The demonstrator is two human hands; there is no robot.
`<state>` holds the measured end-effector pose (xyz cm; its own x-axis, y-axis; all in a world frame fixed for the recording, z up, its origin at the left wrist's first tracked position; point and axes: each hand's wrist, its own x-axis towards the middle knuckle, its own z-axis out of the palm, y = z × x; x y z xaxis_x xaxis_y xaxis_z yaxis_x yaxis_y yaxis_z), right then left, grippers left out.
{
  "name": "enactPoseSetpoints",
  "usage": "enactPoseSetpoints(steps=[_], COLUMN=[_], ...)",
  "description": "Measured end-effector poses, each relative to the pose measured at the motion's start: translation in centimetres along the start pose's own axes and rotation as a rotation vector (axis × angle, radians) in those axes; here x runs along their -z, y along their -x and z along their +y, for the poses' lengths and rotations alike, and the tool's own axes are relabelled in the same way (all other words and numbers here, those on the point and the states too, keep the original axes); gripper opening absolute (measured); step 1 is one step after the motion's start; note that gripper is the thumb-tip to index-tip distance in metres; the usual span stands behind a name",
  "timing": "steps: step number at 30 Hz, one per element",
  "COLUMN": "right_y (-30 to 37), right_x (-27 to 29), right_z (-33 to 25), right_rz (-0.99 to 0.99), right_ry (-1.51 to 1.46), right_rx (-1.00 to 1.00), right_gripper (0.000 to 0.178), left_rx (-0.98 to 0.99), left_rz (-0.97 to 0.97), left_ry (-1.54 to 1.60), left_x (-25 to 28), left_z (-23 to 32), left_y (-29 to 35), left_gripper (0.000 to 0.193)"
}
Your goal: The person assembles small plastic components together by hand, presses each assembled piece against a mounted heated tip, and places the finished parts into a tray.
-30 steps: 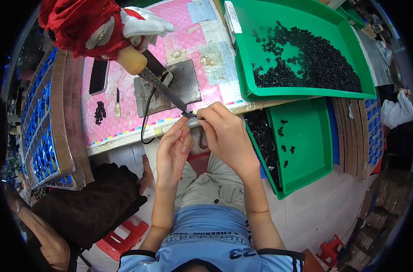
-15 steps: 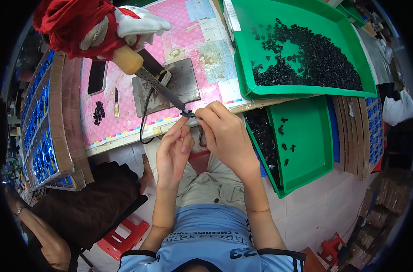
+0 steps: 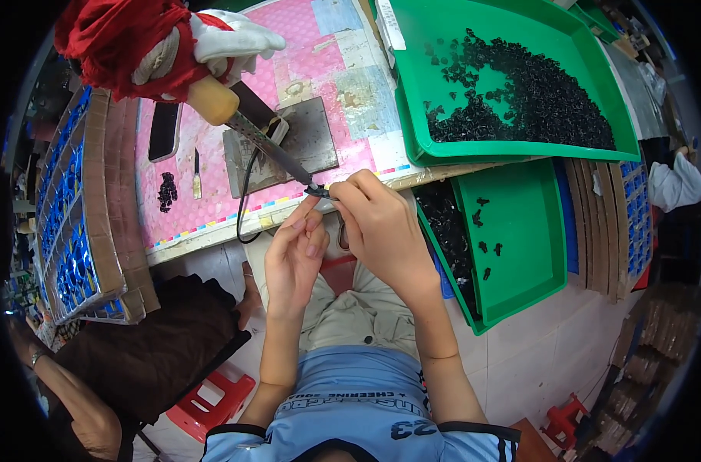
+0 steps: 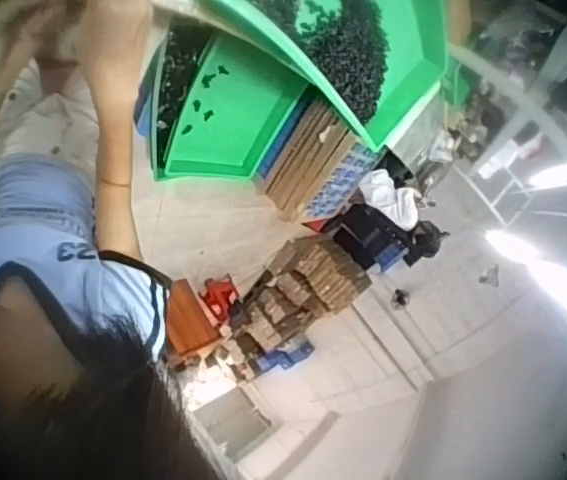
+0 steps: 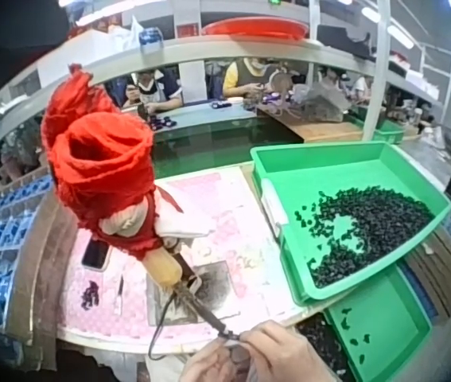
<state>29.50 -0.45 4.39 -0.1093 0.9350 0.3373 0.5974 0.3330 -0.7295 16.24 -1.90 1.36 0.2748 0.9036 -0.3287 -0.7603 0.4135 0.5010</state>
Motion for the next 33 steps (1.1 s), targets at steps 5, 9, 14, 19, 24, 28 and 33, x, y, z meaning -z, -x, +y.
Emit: enactPoseSetpoints(steps=[5,9,14,19,24,28,33], right_y=[0.5,1.5,3.2,4.6,5.5,6.0,6.6], right_x=[0.2,0.3,0.6,1.4,2.0,2.5,2.9], right_z=[-0.1,-0.1,-0.8,-1.7,-2.4,-3.0,-3.2], right_rz=[-0.038,-0.04,-0.053,0.017,0.078,0.107,0.13], right_ry=[0.022,0.027,-0.005,-0.021,-0.059,-0.075,-0.1], right_rx=[-0.06,-0.069,-0.076,-0.03,0.005,0.021,0.036], right_gripper=[0.013,0.013,0.016,0.018,0.018,0.018,0.018], left_rx=[0.034,0.073,0.078,0.085,0.066,0.072,0.046], left_rz=[-0.001,-0.008,-0.018,-0.01,-0.082,-0.11,-0.138], left_ry=[0.017,-0.006,-0.04,-0.072,-0.085,-0.082,-0.088], left_x=[0.5,0.9,0.9,0.0,-0.7,-1.1,-1.5], left_z=[-0.2,-0.7,-1.4,-1.6,-1.6,-1.6,-1.8], left_y=[0.0,0.4,1.6,3.1,4.2,4.8,5.4], left_gripper=[0.04,0.033,0.028,0.025,0.023,0.02,0.016])
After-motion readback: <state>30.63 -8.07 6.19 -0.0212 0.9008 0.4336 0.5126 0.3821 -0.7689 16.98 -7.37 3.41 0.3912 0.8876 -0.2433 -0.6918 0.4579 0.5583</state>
